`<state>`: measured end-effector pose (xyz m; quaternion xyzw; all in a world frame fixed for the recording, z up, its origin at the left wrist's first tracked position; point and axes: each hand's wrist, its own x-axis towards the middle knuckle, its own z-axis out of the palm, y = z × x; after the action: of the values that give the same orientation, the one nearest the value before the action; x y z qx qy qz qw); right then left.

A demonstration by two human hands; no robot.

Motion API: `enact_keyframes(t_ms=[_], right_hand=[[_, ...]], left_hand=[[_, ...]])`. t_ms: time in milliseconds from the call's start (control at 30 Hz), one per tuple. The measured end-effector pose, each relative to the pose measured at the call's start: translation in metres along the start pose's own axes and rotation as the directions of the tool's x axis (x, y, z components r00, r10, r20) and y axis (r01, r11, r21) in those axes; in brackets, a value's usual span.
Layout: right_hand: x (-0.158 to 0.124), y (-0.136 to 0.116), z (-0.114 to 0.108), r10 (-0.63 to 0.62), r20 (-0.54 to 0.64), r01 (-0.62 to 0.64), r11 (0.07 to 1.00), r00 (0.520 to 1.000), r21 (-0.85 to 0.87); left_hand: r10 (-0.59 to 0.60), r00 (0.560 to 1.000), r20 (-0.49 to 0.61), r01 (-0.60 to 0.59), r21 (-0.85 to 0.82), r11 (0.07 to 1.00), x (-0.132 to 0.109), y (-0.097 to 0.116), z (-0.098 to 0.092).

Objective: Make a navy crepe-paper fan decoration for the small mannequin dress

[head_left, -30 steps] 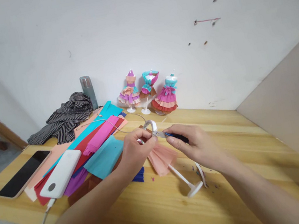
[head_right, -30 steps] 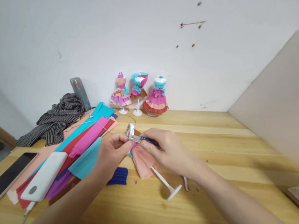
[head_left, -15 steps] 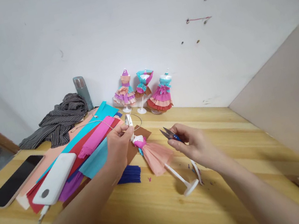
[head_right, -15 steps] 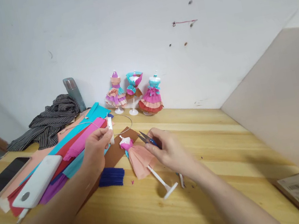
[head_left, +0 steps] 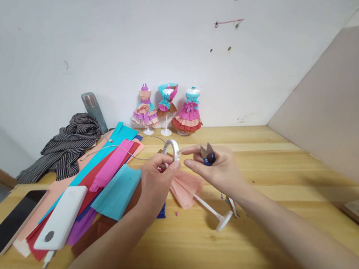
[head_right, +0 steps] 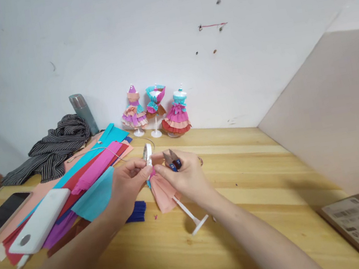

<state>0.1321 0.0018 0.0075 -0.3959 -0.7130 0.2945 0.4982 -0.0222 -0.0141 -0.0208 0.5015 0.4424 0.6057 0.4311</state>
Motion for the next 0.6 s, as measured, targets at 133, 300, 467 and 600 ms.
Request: enact_keyframes(t_ms=[133,300,467,600], right_hand=[[0.001,0.005,-0.001,-0.095,0.068,0.100,0.992,0.993,-0.075],[0.000,0.007,-0.005,-0.131,0.111,0.150,0.971,0.985,-0.184],[-0.001,0.001,-0.007,-0.121,0.121,0.146,0.964,0.985,-0.224],[-0.003,0.002,-0.015,-0.026,0.062,0.035,0.989,0.998,-0.144]], left_hand=[[0.038,0.998,0.051,-0.041,0.050,0.998,-0.001,-0.001,0.001],[0.143,0.988,0.059,-0.151,0.155,0.976,-0.002,-0.001,0.001],[0.188,0.979,0.074,-0.199,0.189,0.962,-0.003,0.002,0.004],[0.167,0.985,0.048,-0.173,0.164,0.971,0.001,0.000,0.003]])
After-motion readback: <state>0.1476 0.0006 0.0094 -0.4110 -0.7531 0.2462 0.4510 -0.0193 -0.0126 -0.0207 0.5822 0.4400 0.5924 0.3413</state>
